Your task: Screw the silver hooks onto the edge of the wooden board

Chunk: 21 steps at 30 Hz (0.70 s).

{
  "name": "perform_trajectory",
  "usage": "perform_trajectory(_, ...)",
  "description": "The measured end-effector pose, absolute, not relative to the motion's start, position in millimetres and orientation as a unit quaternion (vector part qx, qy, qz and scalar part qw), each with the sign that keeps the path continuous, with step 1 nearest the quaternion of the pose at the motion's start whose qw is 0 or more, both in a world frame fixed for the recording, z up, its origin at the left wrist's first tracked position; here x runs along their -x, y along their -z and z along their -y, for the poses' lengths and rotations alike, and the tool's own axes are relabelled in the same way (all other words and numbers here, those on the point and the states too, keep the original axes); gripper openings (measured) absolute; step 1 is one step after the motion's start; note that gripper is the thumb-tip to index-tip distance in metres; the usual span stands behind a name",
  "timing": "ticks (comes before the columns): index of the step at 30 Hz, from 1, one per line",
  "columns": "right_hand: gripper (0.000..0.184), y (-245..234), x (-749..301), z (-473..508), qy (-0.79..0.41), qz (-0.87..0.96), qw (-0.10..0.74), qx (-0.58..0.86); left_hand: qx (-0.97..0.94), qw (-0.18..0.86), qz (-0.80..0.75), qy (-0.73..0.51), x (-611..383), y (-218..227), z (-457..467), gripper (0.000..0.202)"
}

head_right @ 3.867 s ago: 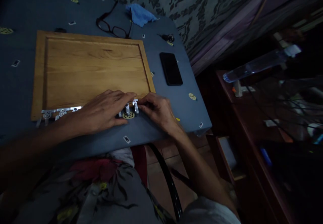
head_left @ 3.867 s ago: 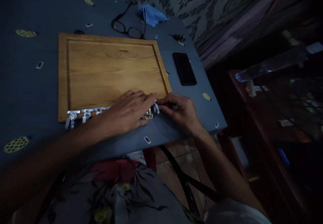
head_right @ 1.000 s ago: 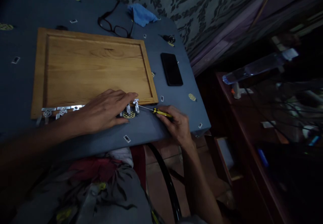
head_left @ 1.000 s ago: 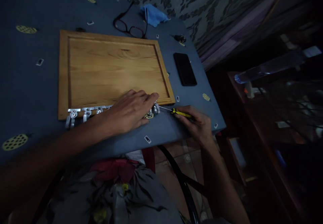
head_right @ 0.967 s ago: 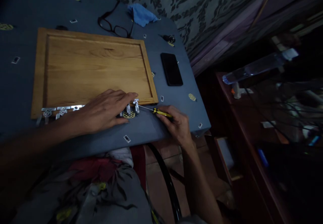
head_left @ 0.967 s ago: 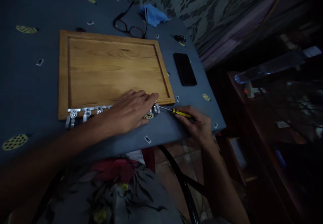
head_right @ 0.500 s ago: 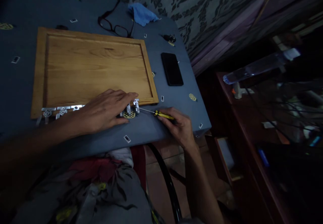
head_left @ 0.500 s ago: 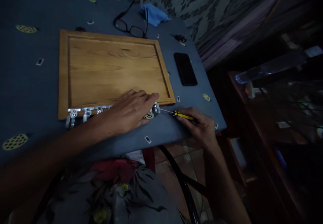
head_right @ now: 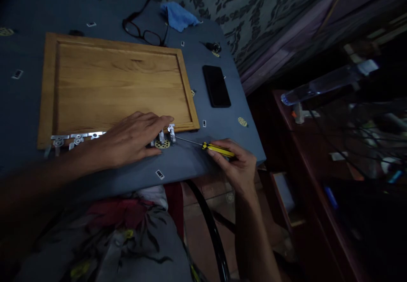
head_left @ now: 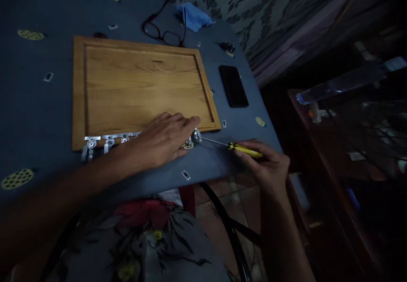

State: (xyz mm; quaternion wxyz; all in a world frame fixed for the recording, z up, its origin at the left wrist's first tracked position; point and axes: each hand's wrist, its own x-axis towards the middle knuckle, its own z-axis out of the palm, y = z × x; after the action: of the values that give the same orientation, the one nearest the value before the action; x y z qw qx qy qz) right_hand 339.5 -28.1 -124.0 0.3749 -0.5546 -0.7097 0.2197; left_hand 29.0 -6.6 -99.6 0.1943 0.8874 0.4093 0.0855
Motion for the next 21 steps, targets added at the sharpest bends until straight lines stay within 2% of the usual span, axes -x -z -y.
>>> perform_trajectory(10, 0.017, 139, -336, 33, -0.196, 0.663, 0.407, 0.597, -0.889, 0.184, -0.405, -0.11, -28, 105, 7, 0.046)
perform_trajectory(15, 0.021, 152, -331, 26, -0.152, 0.617, 0.46, 0.62, -0.891, 0.176, -0.406, -0.1, -28, 102, 7, 0.053)
perform_trajectory(21, 0.022, 151, -320, 0, -0.134, 0.648, 0.451, 0.599, -0.887, 0.169, -0.412, -0.122, -25, 106, 8, 0.064)
